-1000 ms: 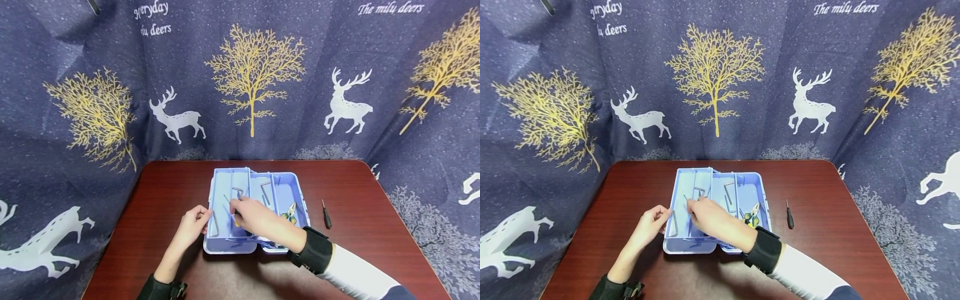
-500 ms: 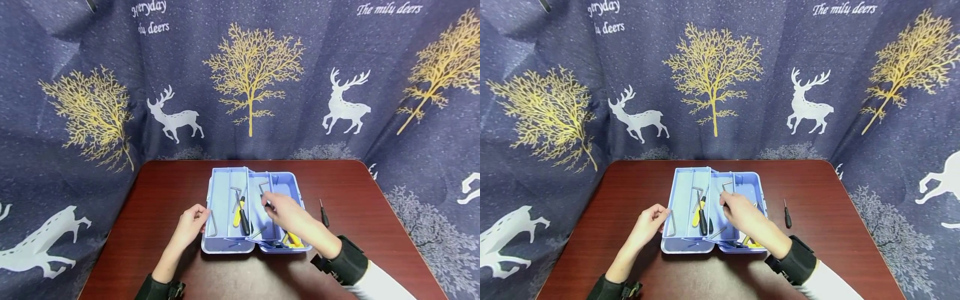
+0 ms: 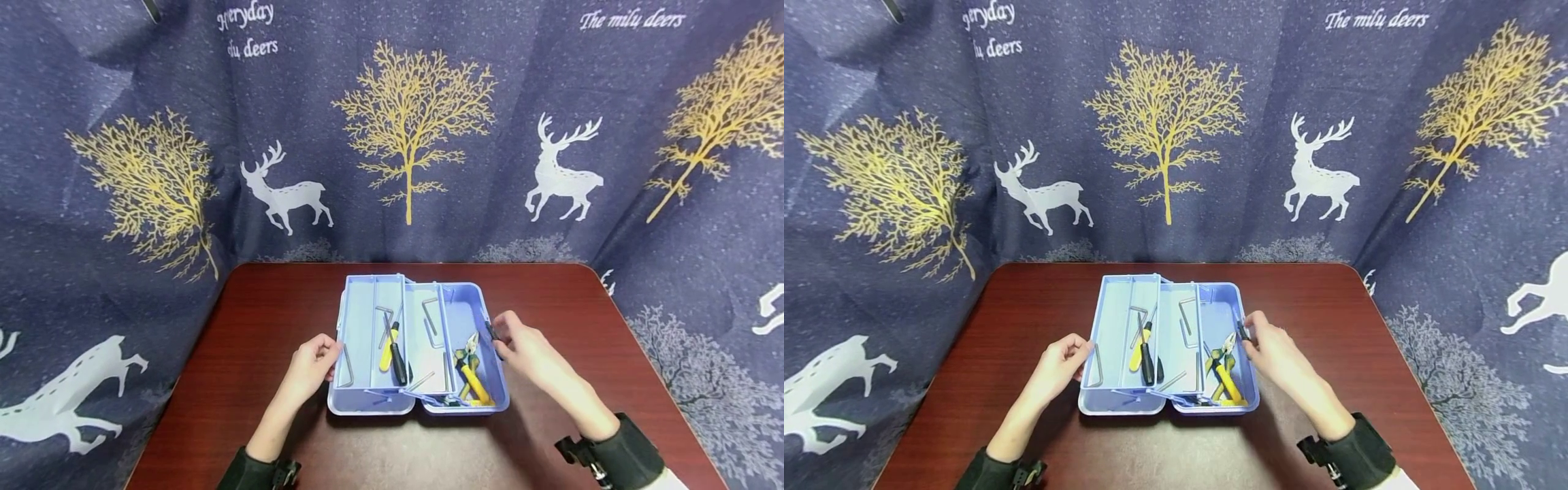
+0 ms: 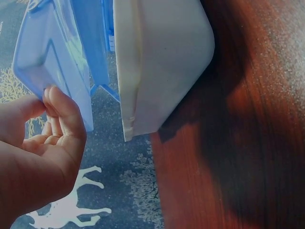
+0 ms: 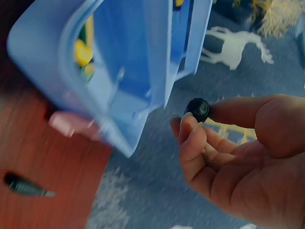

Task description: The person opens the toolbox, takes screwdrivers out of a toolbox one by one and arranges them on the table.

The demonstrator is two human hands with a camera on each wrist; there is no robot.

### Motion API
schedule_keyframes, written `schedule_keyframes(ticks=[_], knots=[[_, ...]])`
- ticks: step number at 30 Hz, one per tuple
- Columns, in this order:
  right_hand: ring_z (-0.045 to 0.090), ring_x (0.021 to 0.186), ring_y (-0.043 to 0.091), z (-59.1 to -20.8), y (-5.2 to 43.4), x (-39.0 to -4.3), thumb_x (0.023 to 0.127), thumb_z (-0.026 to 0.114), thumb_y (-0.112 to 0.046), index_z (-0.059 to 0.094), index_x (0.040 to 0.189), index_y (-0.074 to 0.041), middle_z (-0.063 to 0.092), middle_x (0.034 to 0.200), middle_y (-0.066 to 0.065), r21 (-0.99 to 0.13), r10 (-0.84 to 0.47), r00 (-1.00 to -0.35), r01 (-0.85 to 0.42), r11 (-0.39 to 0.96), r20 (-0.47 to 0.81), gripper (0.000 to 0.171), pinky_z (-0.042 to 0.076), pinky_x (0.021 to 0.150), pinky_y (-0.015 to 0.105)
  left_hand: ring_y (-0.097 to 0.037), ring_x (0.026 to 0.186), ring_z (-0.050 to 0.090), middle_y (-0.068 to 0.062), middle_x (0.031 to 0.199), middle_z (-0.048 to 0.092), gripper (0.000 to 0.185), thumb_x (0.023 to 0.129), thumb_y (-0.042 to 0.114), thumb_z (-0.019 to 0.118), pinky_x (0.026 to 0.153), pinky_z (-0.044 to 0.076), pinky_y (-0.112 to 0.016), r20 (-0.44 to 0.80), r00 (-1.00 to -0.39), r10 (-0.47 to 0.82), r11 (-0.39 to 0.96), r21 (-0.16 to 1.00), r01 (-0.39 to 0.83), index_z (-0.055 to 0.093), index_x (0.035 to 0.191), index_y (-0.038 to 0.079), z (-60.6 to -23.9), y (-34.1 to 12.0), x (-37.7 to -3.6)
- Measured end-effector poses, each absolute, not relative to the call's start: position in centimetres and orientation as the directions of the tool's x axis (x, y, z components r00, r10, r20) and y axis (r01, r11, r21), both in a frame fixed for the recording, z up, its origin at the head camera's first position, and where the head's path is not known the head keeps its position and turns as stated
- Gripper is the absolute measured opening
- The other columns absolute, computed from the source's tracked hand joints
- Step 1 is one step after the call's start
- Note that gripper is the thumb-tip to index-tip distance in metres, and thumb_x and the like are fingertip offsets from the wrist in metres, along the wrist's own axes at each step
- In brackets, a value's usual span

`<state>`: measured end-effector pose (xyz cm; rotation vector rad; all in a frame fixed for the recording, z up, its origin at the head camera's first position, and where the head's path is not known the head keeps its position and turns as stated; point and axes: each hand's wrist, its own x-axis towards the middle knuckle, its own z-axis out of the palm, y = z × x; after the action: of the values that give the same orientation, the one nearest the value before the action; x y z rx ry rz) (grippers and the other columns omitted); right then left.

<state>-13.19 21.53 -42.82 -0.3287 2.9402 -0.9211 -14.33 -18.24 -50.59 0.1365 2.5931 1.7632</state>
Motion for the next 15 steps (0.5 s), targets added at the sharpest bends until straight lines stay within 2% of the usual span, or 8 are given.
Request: schedule_keyframes(ticks=[5,8,15], knots=[[0.071,0.081,0.029,-43.2,24.8,-13.2,0.099,0.066,-0.007,0.055,0.129,0.01,0.073,0.097,0.019,-0.547,-0.134,-0.991,-0.105,0.83,-0.014,0.037,0.058,0.066,0.043,-0.011,0.055,0.057,0.0,0.063,0.06,0.018,0.101,0.01,0.065,0.052,0.056,-0.026,0.013,-0.997,0.072,0.374,0.927,0.04,0.061,0.086,0.002,-50.4,-18.2,-14.4],[0.072,0.086,0.031,-43.8,26.8,-13.6,0.099,0.065,-0.009,0.062,0.122,0.011,0.074,0.094,0.016,-0.514,-0.107,-0.994,-0.08,0.854,-0.024,0.03,0.057,0.076,0.051,-0.014,0.055,0.058,-0.003,0.063,0.06,0.018,0.102,0.01,0.065,0.053,0.058,-0.031,-0.002,-0.998,0.064,0.383,0.924,0.023,0.062,0.086,0.001,-50.2,-18.3,-14.4],[0.07,0.089,0.039,-46.6,30.5,-14.6,0.099,0.062,-0.008,0.065,0.114,0.012,0.074,0.094,0.019,-0.488,-0.05,-0.994,0.005,0.873,-0.098,0.025,0.056,0.078,0.056,-0.011,0.055,0.056,-0.003,0.063,0.059,0.019,0.102,0.011,0.066,0.054,0.058,-0.029,-0.014,-0.998,0.057,0.381,0.924,0.009,0.062,0.086,0.001,-50.4,-18.2,-14.4]])
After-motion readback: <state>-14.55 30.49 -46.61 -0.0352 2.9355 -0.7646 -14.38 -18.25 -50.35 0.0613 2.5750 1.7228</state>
